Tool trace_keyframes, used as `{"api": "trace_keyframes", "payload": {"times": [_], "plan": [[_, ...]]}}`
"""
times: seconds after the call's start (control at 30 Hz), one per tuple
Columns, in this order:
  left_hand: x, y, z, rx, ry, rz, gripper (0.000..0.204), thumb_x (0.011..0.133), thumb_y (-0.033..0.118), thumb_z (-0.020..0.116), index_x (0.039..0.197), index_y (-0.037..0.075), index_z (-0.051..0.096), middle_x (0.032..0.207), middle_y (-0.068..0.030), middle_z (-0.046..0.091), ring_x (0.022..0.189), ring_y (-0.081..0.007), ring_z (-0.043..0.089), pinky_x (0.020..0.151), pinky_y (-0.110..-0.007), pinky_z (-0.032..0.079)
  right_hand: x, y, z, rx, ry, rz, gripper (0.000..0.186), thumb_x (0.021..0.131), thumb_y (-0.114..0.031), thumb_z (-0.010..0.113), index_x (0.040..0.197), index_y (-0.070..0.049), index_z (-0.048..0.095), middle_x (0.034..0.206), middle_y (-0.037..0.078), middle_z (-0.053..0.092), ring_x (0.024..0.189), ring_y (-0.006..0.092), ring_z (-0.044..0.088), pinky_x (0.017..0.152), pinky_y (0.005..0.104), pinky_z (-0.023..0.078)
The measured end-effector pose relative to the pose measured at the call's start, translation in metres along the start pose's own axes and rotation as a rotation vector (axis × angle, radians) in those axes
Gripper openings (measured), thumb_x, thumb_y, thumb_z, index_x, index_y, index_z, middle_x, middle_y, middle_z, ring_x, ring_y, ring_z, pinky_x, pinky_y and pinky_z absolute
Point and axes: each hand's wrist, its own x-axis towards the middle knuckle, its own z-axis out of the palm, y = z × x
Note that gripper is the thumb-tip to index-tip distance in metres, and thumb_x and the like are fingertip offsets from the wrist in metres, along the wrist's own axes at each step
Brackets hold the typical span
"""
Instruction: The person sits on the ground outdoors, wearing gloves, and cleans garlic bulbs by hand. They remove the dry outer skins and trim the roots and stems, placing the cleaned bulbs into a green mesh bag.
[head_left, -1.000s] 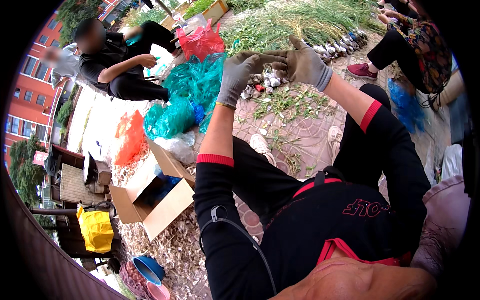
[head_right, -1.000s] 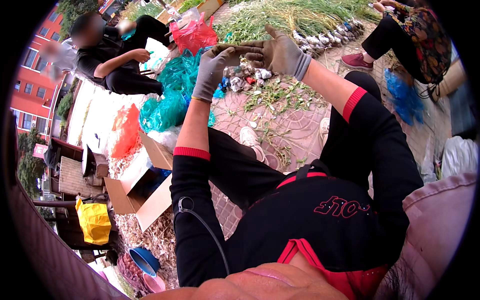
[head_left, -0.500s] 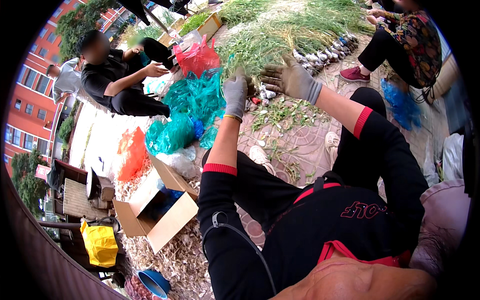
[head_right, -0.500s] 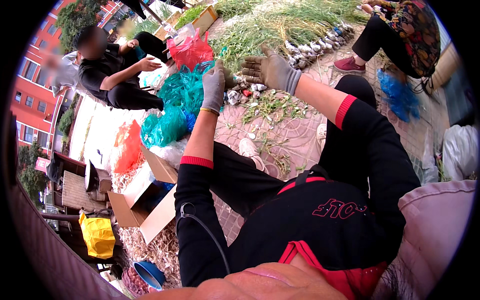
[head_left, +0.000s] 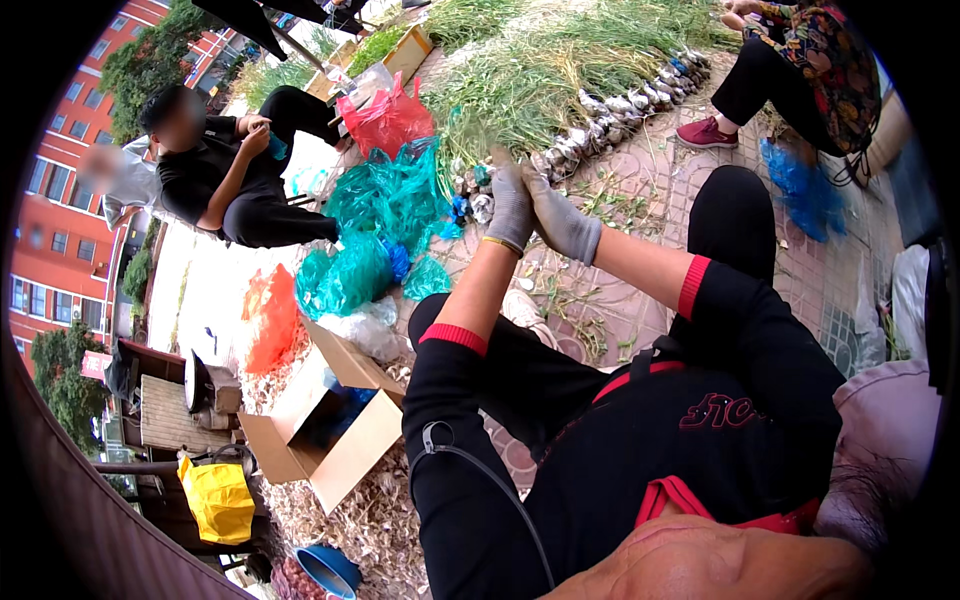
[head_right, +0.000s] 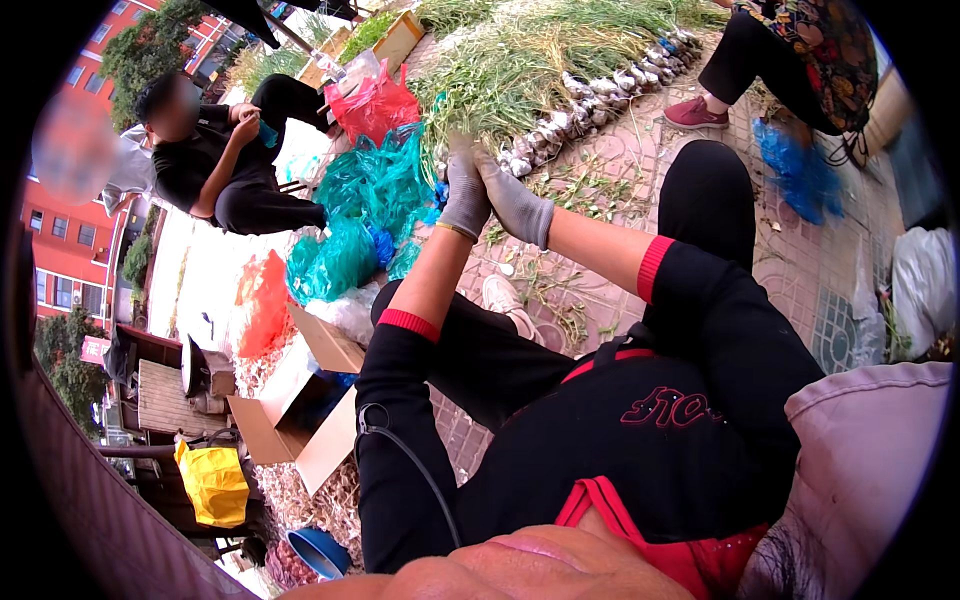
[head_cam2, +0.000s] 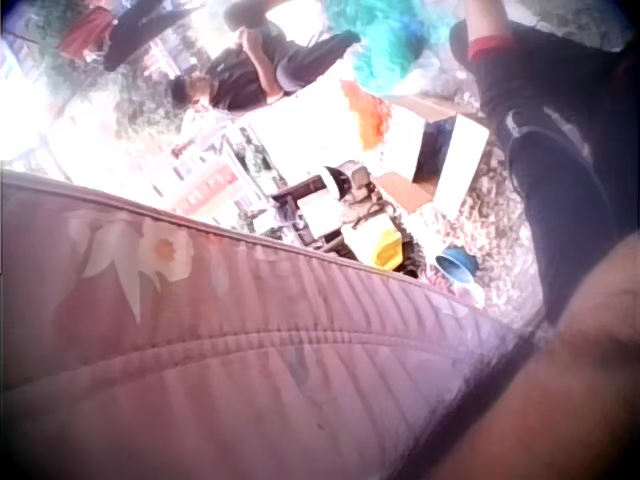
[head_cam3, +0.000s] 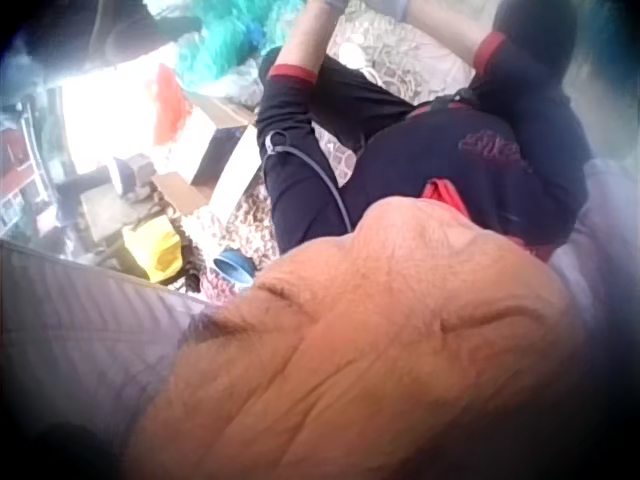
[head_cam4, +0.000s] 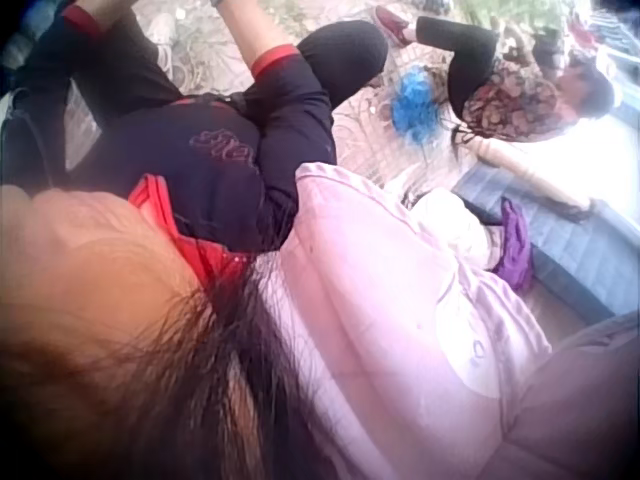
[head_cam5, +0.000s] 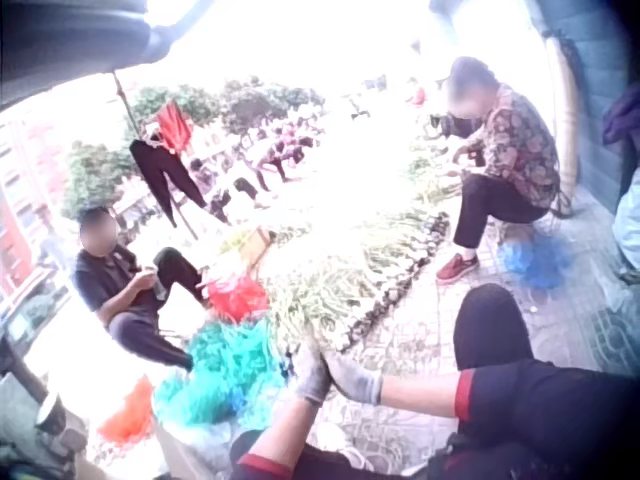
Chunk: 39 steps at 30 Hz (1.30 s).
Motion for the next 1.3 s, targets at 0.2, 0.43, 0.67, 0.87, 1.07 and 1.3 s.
{"api": "trace_keyframes", "payload": {"times": [0.2, 0.43, 0.67, 0.87, 1.07, 1.3], "plan": [[-0.066, -0.064, 0.029, 0.715, -0.06, 0.339, 0.072, 0.096, 0.057, 0.028, 0.135, -0.002, 0.039, 0.131, -0.016, 0.048, 0.115, -0.0242, 0.048, 0.099, -0.035, 0.038, 0.002, 0.0, -0.075, 0.288, 0.25, 0.23, 0.044, 0.094, -0.059, 0.037, 0.085, -0.017, 0.049, 0.066, 0.001, 0.046, 0.061, 0.0168, 0.044, 0.063, 0.0321, 0.043], [-0.023, -0.122, -0.018, 0.229, 0.129, -0.2, 0.06, 0.101, 0.043, 0.025, 0.134, -0.005, 0.039, 0.139, -0.0222, 0.04, 0.123, -0.0294, 0.043, 0.105, -0.038, 0.032, -0.078, 0.039, -0.067, -0.084, 0.115, 0.326, 0.06, 0.099, -0.054, 0.022, 0.132, -0.011, 0.045, 0.125, 0.005, 0.053, 0.113, 0.0174, 0.047, 0.103, 0.0325, 0.033], [-0.063, -0.181, 0.015, 1.178, -0.108, 0.355, 0.046, 0.099, 0.032, 0.031, 0.126, 0.0, 0.049, 0.138, -0.023, 0.041, 0.131, -0.0373, 0.034, 0.109, -0.042, 0.024, -0.066, 0.081, -0.165, 0.564, 0.34, 0.37, 0.083, 0.081, -0.078, 0.033, 0.127, -0.011, 0.051, 0.123, 0.008, 0.057, 0.11, 0.0226, 0.052, 0.097, 0.0388, 0.042], [-0.008, -0.173, -0.063, 0.197, 0.136, -0.34, 0.078, 0.093, 0.063, 0.019, 0.141, 0.003, 0.032, 0.135, -0.0187, 0.045, 0.122, -0.032, 0.045, 0.1, -0.045, 0.038, -0.078, 0.053, -0.15, 1.021, -0.109, 0.423, 0.098, 0.074, -0.076, 0.047, 0.135, 0.001, 0.039, 0.132, 0.017, 0.049, 0.122, 0.0306, 0.045, 0.107, 0.044, 0.031], [0.0, -0.18, -0.085, -0.511, -0.062, -0.397, 0.083, 0.091, 0.067, 0.015, 0.141, 0.002, 0.03, 0.143, -0.0201, 0.038, 0.128, -0.036, 0.038, 0.109, -0.046, 0.026, -0.068, 0.057, -0.158, 1.182, -0.013, 0.344, 0.106, 0.066, -0.066, 0.066, 0.138, 0.005, 0.033, 0.141, 0.021, 0.039, 0.13, 0.0341, 0.038, 0.113, 0.0466, 0.025], [-0.005, -0.166, -0.066, -0.696, -0.259, -0.372, 0.09, 0.09, 0.069, 0.016, 0.141, -0.005, 0.025, 0.141, -0.0245, 0.038, 0.13, -0.0365, 0.036, 0.111, -0.043, 0.025, -0.061, 0.074, -0.164, 1.154, -0.024, 0.325, 0.108, 0.065, -0.065, 0.069, 0.139, 0.005, 0.031, 0.142, 0.022, 0.037, 0.132, 0.0342, 0.035, 0.112, 0.0468, 0.026]]}}
